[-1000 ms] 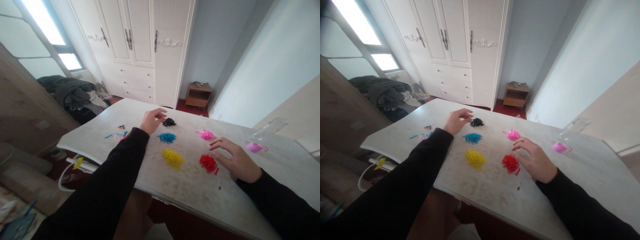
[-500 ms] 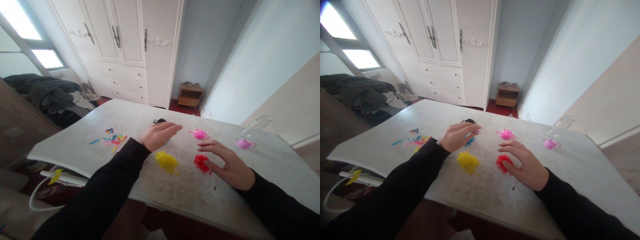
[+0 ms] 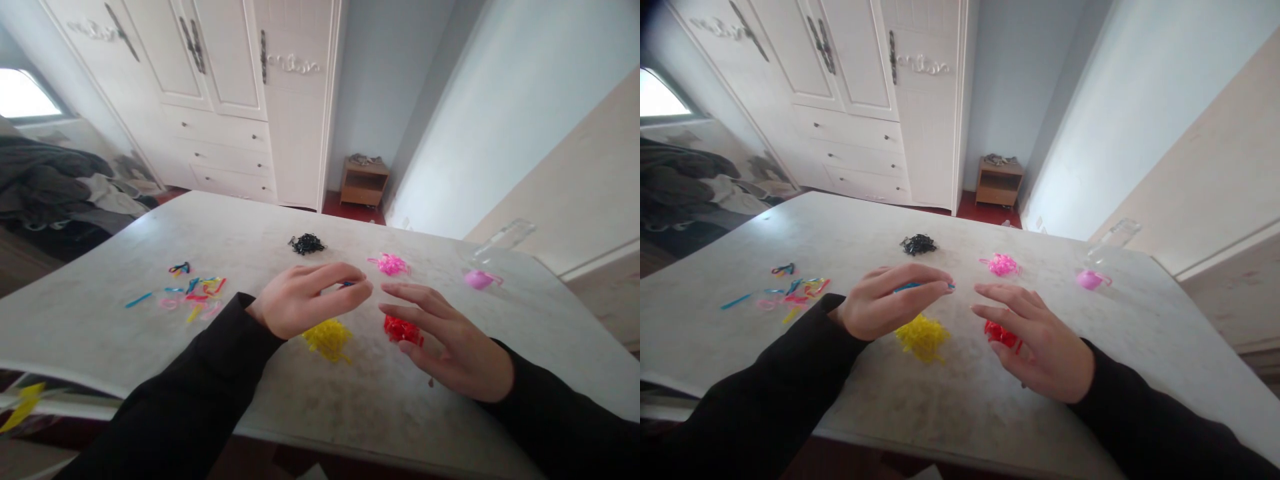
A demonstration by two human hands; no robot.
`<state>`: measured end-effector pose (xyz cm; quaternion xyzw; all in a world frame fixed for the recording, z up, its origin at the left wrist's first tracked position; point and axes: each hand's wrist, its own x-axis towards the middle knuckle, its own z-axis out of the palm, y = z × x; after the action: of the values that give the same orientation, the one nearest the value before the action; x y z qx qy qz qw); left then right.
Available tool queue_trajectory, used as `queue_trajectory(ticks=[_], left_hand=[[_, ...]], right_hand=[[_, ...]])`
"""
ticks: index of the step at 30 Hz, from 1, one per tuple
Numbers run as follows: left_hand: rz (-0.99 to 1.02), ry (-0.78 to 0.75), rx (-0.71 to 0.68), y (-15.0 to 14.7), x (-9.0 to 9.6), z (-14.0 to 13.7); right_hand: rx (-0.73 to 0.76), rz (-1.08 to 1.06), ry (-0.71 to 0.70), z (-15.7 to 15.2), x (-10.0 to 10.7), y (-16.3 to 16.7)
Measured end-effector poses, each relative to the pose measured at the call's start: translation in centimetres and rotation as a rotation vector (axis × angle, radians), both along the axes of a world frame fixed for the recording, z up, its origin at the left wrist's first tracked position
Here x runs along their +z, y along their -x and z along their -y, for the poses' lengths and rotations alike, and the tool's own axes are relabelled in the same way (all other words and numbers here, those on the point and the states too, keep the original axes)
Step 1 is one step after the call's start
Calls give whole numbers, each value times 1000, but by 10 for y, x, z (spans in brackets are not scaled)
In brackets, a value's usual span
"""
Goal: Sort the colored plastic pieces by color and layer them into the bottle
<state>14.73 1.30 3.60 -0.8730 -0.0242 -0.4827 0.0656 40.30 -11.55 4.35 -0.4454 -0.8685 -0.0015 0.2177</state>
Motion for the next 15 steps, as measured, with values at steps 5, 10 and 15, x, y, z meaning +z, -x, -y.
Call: queue_trajectory(ticks=[5,10,15], left_hand=[[-48,52,-22,2,1,4],[-109,28,-113,1,5,4],[-116,4,-170,-1,4,4]], right_hand=[[-7,11,21,-1,0,0],[20,52,63,1,-2,-1],[51,83,65,0,-4,-1]])
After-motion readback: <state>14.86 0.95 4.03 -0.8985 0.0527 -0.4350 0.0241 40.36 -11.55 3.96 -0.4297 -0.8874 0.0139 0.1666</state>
